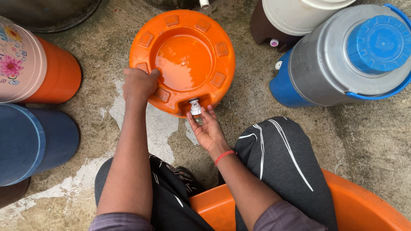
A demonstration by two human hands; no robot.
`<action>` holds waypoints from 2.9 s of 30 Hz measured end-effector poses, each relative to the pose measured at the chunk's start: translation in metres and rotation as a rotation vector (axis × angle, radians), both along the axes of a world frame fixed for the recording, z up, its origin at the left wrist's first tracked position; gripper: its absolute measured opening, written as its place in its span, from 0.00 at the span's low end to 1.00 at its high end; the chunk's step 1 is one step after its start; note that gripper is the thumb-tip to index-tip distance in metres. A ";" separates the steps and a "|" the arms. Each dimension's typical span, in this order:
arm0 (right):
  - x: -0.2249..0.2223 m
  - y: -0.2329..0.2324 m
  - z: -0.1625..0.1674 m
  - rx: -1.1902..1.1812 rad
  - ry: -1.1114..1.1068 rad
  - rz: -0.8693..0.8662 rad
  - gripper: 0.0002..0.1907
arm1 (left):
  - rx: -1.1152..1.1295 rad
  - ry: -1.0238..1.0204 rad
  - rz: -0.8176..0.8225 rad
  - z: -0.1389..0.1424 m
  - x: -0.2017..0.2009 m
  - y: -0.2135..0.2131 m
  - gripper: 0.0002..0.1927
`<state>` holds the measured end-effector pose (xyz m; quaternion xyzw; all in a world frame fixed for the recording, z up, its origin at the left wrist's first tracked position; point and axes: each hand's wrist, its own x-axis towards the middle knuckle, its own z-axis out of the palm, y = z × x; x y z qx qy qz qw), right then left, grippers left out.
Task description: The person carries an insulated water cooler to a tap, opens its lid, removes the inner tray and rinses it, then holds the cooler under the tap to fill it with water and reassembles the lid and tray.
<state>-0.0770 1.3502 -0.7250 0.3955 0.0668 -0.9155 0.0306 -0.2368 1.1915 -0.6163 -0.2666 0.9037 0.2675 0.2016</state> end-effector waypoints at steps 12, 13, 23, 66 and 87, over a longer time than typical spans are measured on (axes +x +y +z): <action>0.000 -0.006 -0.036 0.105 0.005 0.185 0.15 | 0.003 -0.021 0.018 -0.001 -0.002 0.001 0.46; 0.000 -0.007 -0.035 0.152 -0.006 0.262 0.15 | 0.006 -0.020 0.019 -0.001 -0.002 0.001 0.47; 0.001 -0.006 -0.004 0.168 -0.068 0.497 0.29 | 0.008 0.015 0.024 -0.004 -0.003 0.001 0.47; -0.006 -0.004 0.012 0.125 0.035 0.549 0.27 | 0.002 0.057 0.022 -0.011 -0.001 0.003 0.44; -0.173 0.059 0.074 2.479 0.993 0.568 0.07 | 0.092 0.232 -0.139 0.006 0.019 0.065 0.42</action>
